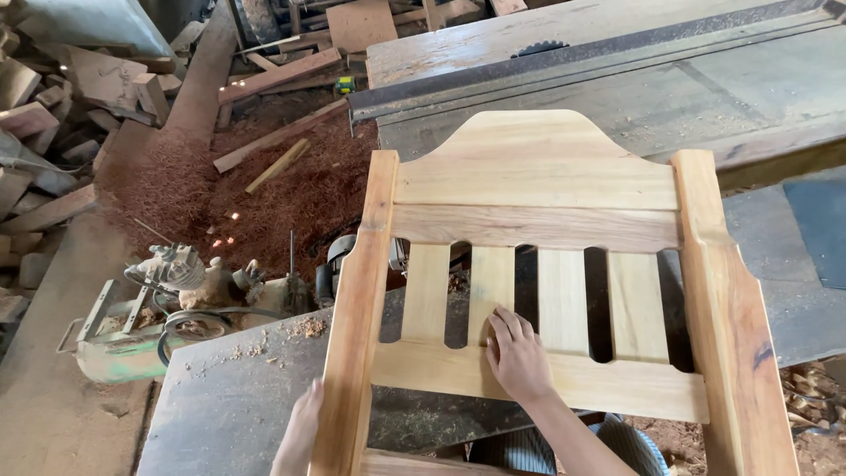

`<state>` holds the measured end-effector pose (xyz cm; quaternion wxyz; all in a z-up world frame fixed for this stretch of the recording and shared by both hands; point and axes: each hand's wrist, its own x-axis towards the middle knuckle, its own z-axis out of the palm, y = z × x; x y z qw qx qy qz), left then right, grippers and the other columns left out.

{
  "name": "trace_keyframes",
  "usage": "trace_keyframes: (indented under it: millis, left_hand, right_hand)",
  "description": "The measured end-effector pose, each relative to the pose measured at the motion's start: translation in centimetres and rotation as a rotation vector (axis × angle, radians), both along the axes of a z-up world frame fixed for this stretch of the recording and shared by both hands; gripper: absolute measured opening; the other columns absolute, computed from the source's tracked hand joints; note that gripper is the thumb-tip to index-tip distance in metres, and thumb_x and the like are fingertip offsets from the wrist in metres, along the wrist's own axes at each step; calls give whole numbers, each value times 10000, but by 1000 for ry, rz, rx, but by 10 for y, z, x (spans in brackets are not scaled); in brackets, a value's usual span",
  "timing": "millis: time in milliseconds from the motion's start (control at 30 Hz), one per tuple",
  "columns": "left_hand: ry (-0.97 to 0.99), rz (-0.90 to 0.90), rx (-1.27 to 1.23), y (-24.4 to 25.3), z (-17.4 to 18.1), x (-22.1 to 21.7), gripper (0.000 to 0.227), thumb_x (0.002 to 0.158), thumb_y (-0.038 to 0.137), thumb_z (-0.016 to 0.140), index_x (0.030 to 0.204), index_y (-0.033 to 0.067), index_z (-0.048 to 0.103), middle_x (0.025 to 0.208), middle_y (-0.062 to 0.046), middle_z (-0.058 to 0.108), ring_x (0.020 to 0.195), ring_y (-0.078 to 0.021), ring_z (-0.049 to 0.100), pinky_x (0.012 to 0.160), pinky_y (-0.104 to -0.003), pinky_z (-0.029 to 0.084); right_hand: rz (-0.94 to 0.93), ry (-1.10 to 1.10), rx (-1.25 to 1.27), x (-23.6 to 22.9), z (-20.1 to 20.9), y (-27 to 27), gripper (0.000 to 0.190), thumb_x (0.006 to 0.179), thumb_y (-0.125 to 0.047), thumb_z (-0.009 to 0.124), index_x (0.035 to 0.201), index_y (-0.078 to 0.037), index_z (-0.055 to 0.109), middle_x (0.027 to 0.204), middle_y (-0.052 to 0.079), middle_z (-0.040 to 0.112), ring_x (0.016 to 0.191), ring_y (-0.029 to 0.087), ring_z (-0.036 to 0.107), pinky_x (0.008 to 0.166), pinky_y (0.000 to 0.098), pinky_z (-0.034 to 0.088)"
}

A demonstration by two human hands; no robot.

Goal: Sanding the wooden surface of a chair frame by hand with a piece of sandpaper.

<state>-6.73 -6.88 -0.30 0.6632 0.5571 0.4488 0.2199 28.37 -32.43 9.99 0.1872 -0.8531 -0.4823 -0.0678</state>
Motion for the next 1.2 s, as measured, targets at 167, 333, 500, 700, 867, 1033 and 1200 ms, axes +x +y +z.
trace_keyframes:
  millis: [167, 333, 500, 700, 867, 1033, 1200]
  left_hand:
    - [222, 17, -84, -23, 133, 64, 875, 971, 670, 298, 1502, 8, 507, 1551, -207, 548, 1468, -340, 484, 1207, -498, 327]
    - [299, 26, -21, -23, 53, 11, 883, 976, 676, 339, 1532, -8, 402, 1587, -185, 430, 1496, -287, 359, 1226, -458, 256]
    - [-15, 36, -35, -11, -83, -58, 808, 1011, 580, 437, 1394, -118, 573, 1421, -221, 649, 1353, -263, 570, 1138, -390, 404]
    - [88, 20, 68, 11, -9, 16, 709, 1029, 524, 456, 1374, -67, 642, 1355, -180, 689, 1269, -233, 575, 1091, -369, 422]
    - [35, -10, 91, 17, 56, 59, 679, 1001, 510, 491, 1434, -6, 577, 1430, -75, 638, 1350, -159, 524, 1143, -324, 352]
    - [147, -27, 120, 9, -38, -13, 644, 999, 469, 535, 1427, -9, 589, 1384, -97, 677, 1318, -177, 551, 1127, -342, 388]
    - [15, -52, 95, -3, -62, -45, 694, 987, 479, 565, 1403, -76, 598, 1384, -145, 688, 1339, -187, 547, 1130, -337, 376]
  right_hand:
    - [13, 87, -22, -1, 7, -2, 520, 938, -281, 602, 1388, -42, 501, 1505, 107, 454, 1309, 315, 508, 1080, 436, 460]
    - [26, 57, 24, 6, -15, 0, 506, 951, -305, 582, 1379, -42, 523, 1501, 100, 478, 1300, 294, 540, 1094, 439, 465]
    - [1, 56, 10, 3, -8, 1, 487, 976, -312, 559, 1380, -42, 526, 1503, 104, 473, 1307, 298, 535, 1094, 448, 466]
    - [25, 34, 38, -1, 4, -3, 483, 940, -282, 591, 1356, -45, 531, 1464, 126, 485, 1253, 335, 548, 1057, 439, 486]
    - [24, 86, 55, 1, 7, -2, 487, 939, -266, 595, 1361, -32, 525, 1468, 110, 495, 1259, 313, 548, 1051, 426, 481]
    - [28, 63, 48, 2, -4, -2, 498, 956, -283, 577, 1371, -15, 516, 1470, 117, 493, 1256, 304, 553, 1070, 424, 472]
    - [-4, 48, 26, 3, -6, 2, 487, 968, -307, 561, 1364, -26, 522, 1477, 106, 492, 1256, 303, 554, 1059, 421, 483]
